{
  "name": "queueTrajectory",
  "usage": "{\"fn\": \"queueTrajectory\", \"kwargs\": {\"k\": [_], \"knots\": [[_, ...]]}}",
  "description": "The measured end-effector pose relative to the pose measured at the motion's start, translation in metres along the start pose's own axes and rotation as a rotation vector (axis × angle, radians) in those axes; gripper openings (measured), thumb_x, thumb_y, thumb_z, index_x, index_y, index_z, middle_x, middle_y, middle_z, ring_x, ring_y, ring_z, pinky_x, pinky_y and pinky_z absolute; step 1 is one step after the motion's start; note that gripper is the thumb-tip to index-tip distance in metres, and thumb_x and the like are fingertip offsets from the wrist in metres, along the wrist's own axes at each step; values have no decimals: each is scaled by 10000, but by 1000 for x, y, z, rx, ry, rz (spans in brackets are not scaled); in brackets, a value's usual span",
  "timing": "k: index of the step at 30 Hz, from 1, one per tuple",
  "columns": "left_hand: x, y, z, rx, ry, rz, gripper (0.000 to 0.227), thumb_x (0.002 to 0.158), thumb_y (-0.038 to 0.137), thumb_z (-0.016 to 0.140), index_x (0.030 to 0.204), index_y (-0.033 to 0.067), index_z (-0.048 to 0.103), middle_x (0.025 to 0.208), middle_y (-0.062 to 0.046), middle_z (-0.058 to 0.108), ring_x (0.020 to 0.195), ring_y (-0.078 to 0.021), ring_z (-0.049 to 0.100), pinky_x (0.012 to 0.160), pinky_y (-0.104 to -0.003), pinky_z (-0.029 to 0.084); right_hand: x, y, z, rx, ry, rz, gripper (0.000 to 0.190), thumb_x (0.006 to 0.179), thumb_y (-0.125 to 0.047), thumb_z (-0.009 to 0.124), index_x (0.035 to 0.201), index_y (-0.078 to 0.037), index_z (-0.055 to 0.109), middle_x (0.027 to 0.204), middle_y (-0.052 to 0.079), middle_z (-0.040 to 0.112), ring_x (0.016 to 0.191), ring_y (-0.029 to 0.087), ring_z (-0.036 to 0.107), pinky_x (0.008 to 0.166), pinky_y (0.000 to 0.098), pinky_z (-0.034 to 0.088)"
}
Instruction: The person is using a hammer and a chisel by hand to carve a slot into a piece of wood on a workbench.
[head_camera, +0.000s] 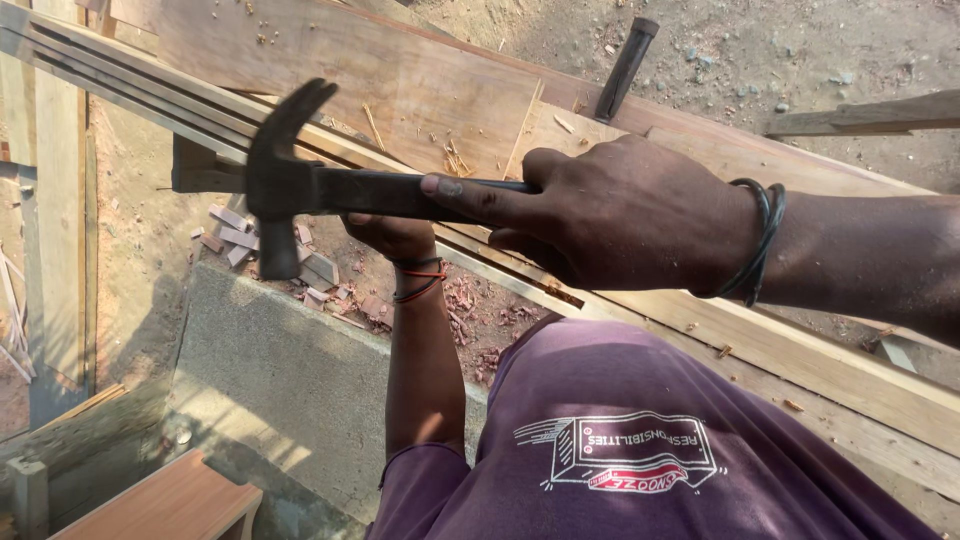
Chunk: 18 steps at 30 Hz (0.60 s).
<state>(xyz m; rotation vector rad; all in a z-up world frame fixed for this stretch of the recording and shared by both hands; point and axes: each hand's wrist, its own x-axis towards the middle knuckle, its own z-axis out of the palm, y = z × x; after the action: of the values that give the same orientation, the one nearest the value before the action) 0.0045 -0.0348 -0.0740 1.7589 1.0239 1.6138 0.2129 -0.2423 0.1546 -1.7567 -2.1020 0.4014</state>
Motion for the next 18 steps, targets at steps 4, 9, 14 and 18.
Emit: {"fn": "queueTrajectory", "kwargs": {"k": [4,9,14,18], "knots": [[0,-2,2,-4,-34,26,732,1099,629,272,979,19,658,898,-111,671,806,-245,690,718,-357,585,-5,-7,-5,43,140,-103,701,1005,-483,590,1584,-307,235,740,67,579,429,129,518,315,310,405],[-3,-7,-1,-5,-47,28,737,1098,634,270,971,19,656,895,-114,675,800,-249,699,701,-367,590,-5,-11,-12,162,284,-144,661,1062,-441,617,1588,-314,237,763,58,567,474,138,503,394,323,408],[-1,-2,4,47,6,66,774,1078,662,257,953,4,644,882,-133,665,775,-273,697,648,-382,591,6,-1,-2,65,-146,118,690,1016,-465,546,1617,-399,213,648,72,596,423,180,543,342,370,430],[-2,1,-1,18,-26,0,755,1084,634,235,981,10,648,884,-113,668,792,-266,689,678,-382,574,2,1,3,10,24,-21,689,990,-498,574,1583,-332,265,716,99,591,404,166,540,291,342,429]]}}
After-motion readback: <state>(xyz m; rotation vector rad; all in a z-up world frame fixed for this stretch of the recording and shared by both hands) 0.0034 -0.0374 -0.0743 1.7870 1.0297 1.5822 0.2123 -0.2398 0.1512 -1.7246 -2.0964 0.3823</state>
